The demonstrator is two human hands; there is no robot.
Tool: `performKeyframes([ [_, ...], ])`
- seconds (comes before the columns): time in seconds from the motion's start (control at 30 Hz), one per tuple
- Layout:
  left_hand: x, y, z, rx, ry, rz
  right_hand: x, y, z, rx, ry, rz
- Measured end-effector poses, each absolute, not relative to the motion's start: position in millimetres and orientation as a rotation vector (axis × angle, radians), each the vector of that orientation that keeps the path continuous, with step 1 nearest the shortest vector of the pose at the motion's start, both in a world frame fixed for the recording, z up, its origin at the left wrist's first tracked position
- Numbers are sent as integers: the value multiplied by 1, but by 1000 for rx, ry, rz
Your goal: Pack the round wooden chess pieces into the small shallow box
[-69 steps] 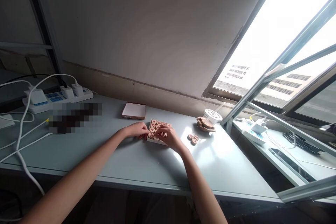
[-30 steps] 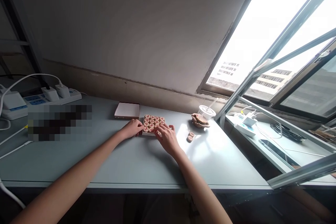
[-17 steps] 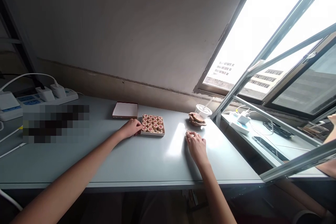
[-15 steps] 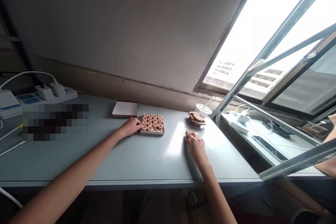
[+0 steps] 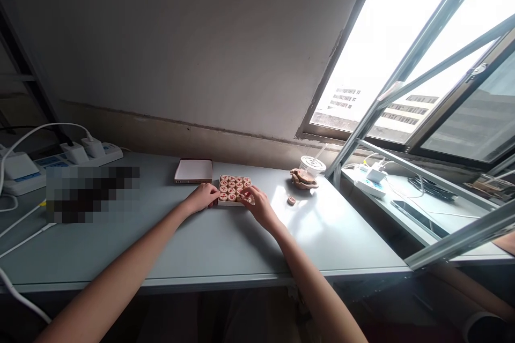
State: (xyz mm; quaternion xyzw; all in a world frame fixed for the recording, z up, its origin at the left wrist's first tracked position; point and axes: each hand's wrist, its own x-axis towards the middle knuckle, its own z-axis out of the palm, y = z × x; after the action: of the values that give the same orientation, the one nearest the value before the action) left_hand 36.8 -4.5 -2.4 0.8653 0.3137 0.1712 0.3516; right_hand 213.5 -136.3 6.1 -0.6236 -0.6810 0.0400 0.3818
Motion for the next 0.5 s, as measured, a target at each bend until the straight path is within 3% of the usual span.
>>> performKeyframes([
  [0.3, 35, -6, 0, 2243, 808, 432, 214, -142, 4, -1586, -1767, 55],
  [0.5, 35, -7, 2, 2244, 810, 413, 250, -165, 14, -2287, -1465, -474],
])
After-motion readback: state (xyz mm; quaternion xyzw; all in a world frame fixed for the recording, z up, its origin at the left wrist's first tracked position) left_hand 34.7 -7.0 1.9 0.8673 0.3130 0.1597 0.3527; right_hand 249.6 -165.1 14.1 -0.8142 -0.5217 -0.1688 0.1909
